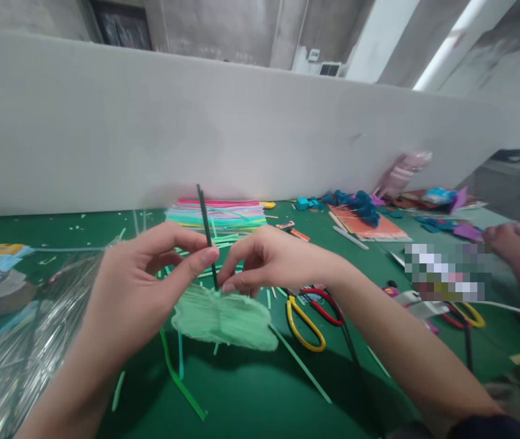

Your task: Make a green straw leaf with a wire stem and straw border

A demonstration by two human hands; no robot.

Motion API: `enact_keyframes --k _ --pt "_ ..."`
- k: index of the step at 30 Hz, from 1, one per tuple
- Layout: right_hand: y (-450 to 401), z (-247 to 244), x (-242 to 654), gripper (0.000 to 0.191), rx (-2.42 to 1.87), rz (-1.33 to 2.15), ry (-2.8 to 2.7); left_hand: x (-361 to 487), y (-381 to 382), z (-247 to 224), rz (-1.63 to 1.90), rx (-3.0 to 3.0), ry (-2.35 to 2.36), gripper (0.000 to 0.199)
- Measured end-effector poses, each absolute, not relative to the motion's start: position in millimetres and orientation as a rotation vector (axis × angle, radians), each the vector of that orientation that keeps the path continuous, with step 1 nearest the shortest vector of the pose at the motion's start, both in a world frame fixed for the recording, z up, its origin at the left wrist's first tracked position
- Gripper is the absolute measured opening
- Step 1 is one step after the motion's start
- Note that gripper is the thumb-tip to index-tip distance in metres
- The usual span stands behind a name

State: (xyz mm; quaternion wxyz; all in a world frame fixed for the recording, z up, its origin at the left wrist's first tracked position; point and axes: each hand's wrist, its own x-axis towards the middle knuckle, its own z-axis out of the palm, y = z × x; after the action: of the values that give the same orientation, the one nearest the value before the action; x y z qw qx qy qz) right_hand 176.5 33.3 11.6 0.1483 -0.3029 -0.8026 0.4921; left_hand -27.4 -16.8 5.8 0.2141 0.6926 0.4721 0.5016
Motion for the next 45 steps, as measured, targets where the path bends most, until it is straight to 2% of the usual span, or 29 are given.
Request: enact_keyframes --k 3,8,12,31,36,41,43,45 --pt "35.7 17.9 174.4 0.013 -0.812 1.456 -2.355 -29.8 -16.2 6.8 1.380 1.915 1.264 0.006" --pt "28.1 11.7 168.3 0.011 -0.662 1.137 -2.456 -31.3 -15.9 5.6 1.360 1.891 1.224 0.007" --pt "26.0 6.7 168.0 0.010 -0.584 1.027 -2.462 -30.1 -14.5 4.0 1.377 1.894 1.224 0.008" --pt "24.4 -3.2 170.7 0.012 -0.617 1.038 -2.391 -29.2 -17.5 5.9 1.325 1.919 1.224 0.007" --pt "20.7 -22.3 171.3 0.028 -0.723 1.314 -2.062 -30.0 -20.0 7.1 1.319 1.874 1.247 0.007" --pt "4.5 -53.5 186.7 0.054 -1.164 1.503 -1.644 -36.6 -23.4 3.0 1.318 1.872 1.203 0.006" --pt "-12.6 -70.4 199.8 0.066 -1.283 1.824 -1.518 -42.2 -25.8 0.3 1.303 1.868 1.198 0.008" --pt "-36.5 -89.5 211.5 0.082 -1.257 2.306 -1.358 -45.5 -27.3 0.9 1.298 1.847 1.198 0.009"
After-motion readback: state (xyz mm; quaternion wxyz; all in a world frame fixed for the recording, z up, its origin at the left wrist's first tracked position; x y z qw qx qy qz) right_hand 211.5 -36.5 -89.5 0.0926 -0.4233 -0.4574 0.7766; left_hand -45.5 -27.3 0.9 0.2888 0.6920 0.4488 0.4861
